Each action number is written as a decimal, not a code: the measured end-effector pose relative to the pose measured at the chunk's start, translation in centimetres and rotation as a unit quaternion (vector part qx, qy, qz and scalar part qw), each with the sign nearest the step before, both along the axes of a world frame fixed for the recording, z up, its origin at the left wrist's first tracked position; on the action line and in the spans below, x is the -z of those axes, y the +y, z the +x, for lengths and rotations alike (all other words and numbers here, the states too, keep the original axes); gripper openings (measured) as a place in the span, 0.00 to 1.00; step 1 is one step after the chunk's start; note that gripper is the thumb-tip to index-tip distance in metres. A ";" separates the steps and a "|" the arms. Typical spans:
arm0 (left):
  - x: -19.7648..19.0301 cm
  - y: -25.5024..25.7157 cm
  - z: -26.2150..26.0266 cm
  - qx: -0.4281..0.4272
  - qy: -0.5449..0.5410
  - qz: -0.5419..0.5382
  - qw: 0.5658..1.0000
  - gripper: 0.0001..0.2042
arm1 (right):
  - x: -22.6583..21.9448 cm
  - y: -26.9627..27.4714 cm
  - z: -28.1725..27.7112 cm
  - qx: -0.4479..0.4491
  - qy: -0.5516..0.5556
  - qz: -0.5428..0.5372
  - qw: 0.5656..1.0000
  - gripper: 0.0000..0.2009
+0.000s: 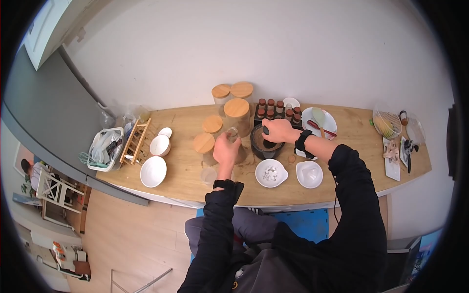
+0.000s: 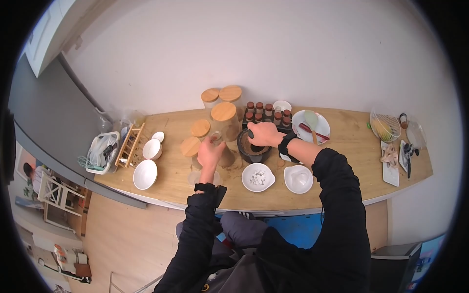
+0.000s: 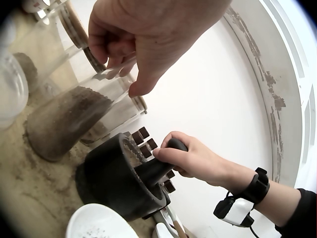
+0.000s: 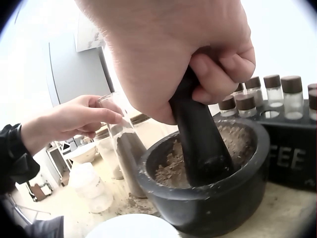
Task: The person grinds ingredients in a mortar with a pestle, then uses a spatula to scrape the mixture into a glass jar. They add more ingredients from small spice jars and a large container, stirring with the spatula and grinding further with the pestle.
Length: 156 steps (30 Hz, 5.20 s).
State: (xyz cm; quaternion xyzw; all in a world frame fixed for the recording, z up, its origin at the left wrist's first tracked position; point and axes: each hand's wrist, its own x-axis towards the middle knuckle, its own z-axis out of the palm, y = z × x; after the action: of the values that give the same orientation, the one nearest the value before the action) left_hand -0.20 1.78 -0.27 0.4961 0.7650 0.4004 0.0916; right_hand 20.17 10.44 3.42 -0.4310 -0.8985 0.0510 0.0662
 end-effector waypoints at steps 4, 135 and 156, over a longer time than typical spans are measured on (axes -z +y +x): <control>-0.6 -0.2 -0.1 0.008 -0.007 -0.020 1.000 0.22 | 0.9 -0.1 -0.9 -0.044 0.085 0.041 0.995 0.15; -0.8 -0.2 -0.2 0.006 -0.041 -0.060 0.997 0.21 | 1.3 1.4 1.1 -0.001 0.058 0.148 0.987 0.10; 0.9 2.6 1.0 -0.031 -0.050 -0.041 0.997 0.19 | 2.3 0.6 1.6 0.113 0.129 -0.056 0.984 0.13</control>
State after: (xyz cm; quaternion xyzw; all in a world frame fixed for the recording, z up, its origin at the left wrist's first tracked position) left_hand 0.80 4.36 -1.14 0.4473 0.7902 0.3958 0.1372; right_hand 21.80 11.05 1.16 -0.5226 -0.8237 0.1486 0.1622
